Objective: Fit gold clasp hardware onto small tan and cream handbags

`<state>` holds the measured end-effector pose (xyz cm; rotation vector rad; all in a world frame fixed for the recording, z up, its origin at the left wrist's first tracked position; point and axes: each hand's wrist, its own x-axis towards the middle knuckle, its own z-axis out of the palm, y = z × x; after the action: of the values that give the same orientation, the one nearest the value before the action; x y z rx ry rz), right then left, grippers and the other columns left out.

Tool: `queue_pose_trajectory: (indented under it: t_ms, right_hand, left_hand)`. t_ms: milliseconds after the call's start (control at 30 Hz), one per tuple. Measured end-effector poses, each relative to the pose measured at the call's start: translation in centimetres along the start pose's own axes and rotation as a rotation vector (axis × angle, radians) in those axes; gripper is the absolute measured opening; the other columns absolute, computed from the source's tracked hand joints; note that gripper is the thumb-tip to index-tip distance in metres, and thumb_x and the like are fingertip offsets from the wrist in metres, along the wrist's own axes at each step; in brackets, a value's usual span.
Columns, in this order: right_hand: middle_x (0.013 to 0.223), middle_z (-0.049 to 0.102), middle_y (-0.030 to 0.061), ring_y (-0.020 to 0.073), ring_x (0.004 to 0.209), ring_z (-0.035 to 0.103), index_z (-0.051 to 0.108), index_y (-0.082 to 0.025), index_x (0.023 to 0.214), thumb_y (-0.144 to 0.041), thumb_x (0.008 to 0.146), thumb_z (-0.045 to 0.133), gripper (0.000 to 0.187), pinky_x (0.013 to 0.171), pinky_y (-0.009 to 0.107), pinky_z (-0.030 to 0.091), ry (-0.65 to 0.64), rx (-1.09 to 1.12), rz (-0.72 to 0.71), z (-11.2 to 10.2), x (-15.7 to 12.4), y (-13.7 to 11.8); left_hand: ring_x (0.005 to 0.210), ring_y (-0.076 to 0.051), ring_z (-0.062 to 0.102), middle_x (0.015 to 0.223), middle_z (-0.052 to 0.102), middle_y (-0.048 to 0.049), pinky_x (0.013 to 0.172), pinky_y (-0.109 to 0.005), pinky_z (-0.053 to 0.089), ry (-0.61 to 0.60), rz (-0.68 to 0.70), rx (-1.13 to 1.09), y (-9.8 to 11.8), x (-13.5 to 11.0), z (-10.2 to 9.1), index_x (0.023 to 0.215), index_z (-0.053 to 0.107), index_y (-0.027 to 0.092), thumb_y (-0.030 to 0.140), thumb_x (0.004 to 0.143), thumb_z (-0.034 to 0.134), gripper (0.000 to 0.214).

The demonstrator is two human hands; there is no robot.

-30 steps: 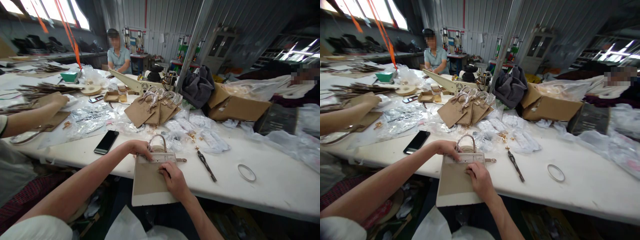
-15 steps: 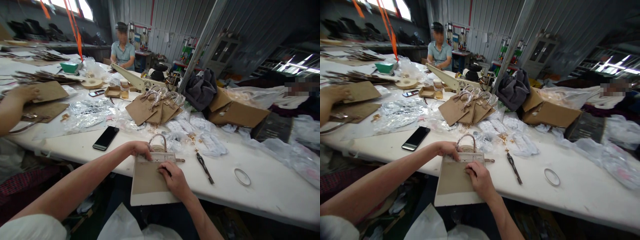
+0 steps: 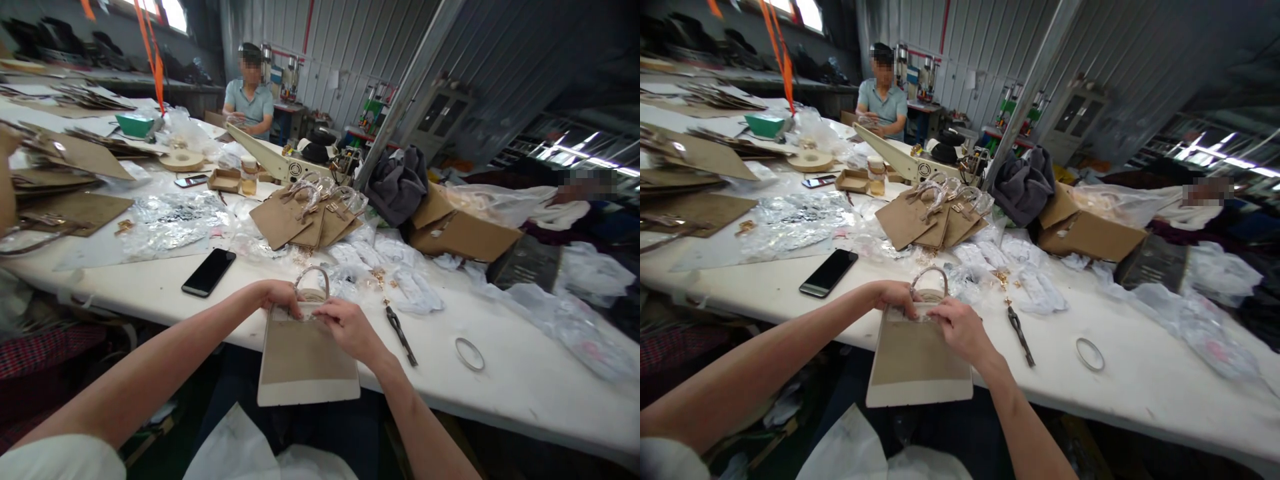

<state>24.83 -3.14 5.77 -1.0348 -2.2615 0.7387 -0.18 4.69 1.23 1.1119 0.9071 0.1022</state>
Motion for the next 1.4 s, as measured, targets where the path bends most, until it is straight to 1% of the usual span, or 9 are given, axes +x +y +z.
queue_pose_trajectory:
  t_ms: [167, 267, 533, 767, 900, 1000, 1167, 1300, 1400]
  right_hand:
    - [0.101, 0.076, 0.0039, 0.0243, 0.092, 0.072, 0.084, -0.028, 0.107, -0.002, 0.098, 0.064, 0.034, 0.082, 0.036, 0.056, -0.059, -0.134, -0.021, 0.8, 1.3, 0.7]
    - [0.107, 0.077, 0.0044, 0.0253, 0.095, 0.073, 0.080, -0.028, 0.113, -0.004, 0.098, 0.064, 0.033, 0.081, 0.036, 0.055, -0.031, -0.174, -0.007, 1.1, 1.4, 0.6]
    - [0.102, 0.072, 0.0046, 0.0230, 0.088, 0.070, 0.078, -0.026, 0.103, -0.004, 0.098, 0.062, 0.028, 0.075, 0.033, 0.053, 0.034, -0.211, -0.006, 2.0, 0.3, 0.4]
    - [0.115, 0.068, 0.0072, 0.0239, 0.105, 0.068, 0.079, -0.024, 0.113, -0.002, 0.101, 0.056, 0.035, 0.081, 0.032, 0.056, 0.043, -0.221, -0.019, 2.8, -1.1, 0.4]
    - [0.124, 0.068, 0.0106, 0.0274, 0.116, 0.068, 0.074, -0.024, 0.133, 0.002, 0.098, 0.049, 0.050, 0.095, 0.039, 0.060, 0.027, -0.234, -0.061, 2.7, -1.8, 0.1]
    - [0.135, 0.067, 0.0125, 0.0292, 0.125, 0.066, 0.065, -0.024, 0.148, 0.001, 0.099, 0.047, 0.058, 0.104, 0.043, 0.060, 0.078, -0.251, -0.069, 3.0, -2.5, 0.0]
    - [0.134, 0.067, 0.0132, 0.0306, 0.126, 0.066, 0.073, -0.024, 0.131, -0.006, 0.104, 0.047, 0.041, 0.104, 0.048, 0.061, 0.176, -0.309, -0.080, 4.7, -3.2, 0.8]
    - [0.135, 0.068, 0.0124, 0.0319, 0.125, 0.068, 0.071, -0.028, 0.135, -0.011, 0.106, 0.045, 0.042, 0.101, 0.052, 0.064, 0.279, -0.346, -0.096, 6.0, -4.5, 1.5]
    - [0.132, 0.071, 0.0105, 0.0352, 0.116, 0.072, 0.072, -0.035, 0.134, -0.029, 0.109, 0.054, 0.031, 0.090, 0.055, 0.067, 0.397, -0.359, -0.191, 8.0, -4.4, 2.7]
  left_hand:
    - [0.071, -0.027, 0.076, 0.082, 0.081, -0.0055, 0.057, -0.031, 0.063, 0.039, -0.022, -0.035, -0.1, 0.2, 0.1, 0.094, 0.084, 0.018, 0.020, 0.050, 0.092, 0.045]
    - [0.070, -0.025, 0.075, 0.085, 0.082, -0.0053, 0.057, -0.030, 0.063, 0.049, -0.021, -0.046, -0.3, 0.4, 0.0, 0.097, 0.084, 0.019, 0.020, 0.050, 0.093, 0.048]
    - [0.068, -0.024, 0.073, 0.080, 0.080, -0.0053, 0.057, -0.030, 0.061, 0.052, -0.006, -0.035, -0.5, 0.3, -0.1, 0.093, 0.083, 0.016, 0.020, 0.049, 0.094, 0.045]
    - [0.068, -0.023, 0.072, 0.079, 0.079, -0.0036, 0.057, -0.028, 0.061, 0.039, -0.002, -0.045, -0.7, 0.5, 0.1, 0.092, 0.082, 0.017, 0.020, 0.051, 0.091, 0.042]
    - [0.068, -0.023, 0.072, 0.079, 0.080, -0.0048, 0.058, -0.029, 0.061, 0.047, -0.013, -0.045, -0.6, 0.6, 0.0, 0.090, 0.083, 0.016, 0.019, 0.051, 0.090, 0.040]
    - [0.069, -0.024, 0.073, 0.080, 0.080, -0.0053, 0.059, -0.030, 0.062, 0.040, -0.016, -0.044, -0.7, 0.6, 0.0, 0.092, 0.084, 0.016, 0.018, 0.051, 0.090, 0.042]
    - [0.065, -0.022, 0.070, 0.076, 0.078, -0.0029, 0.058, -0.029, 0.060, 0.022, -0.005, -0.037, -0.8, 0.7, -0.4, 0.090, 0.084, 0.018, 0.020, 0.050, 0.090, 0.041]
    - [0.060, -0.019, 0.066, 0.068, 0.073, 0.0004, 0.054, -0.027, 0.057, 0.041, -0.048, -0.001, 1.1, -0.6, 0.9, 0.078, 0.081, 0.021, 0.017, 0.047, 0.089, 0.032]
    - [0.064, -0.023, 0.070, 0.073, 0.075, -0.0020, 0.057, -0.032, 0.061, 0.051, -0.101, 0.045, 2.6, -1.2, 2.1, 0.069, 0.079, 0.022, 0.018, 0.047, 0.090, 0.025]
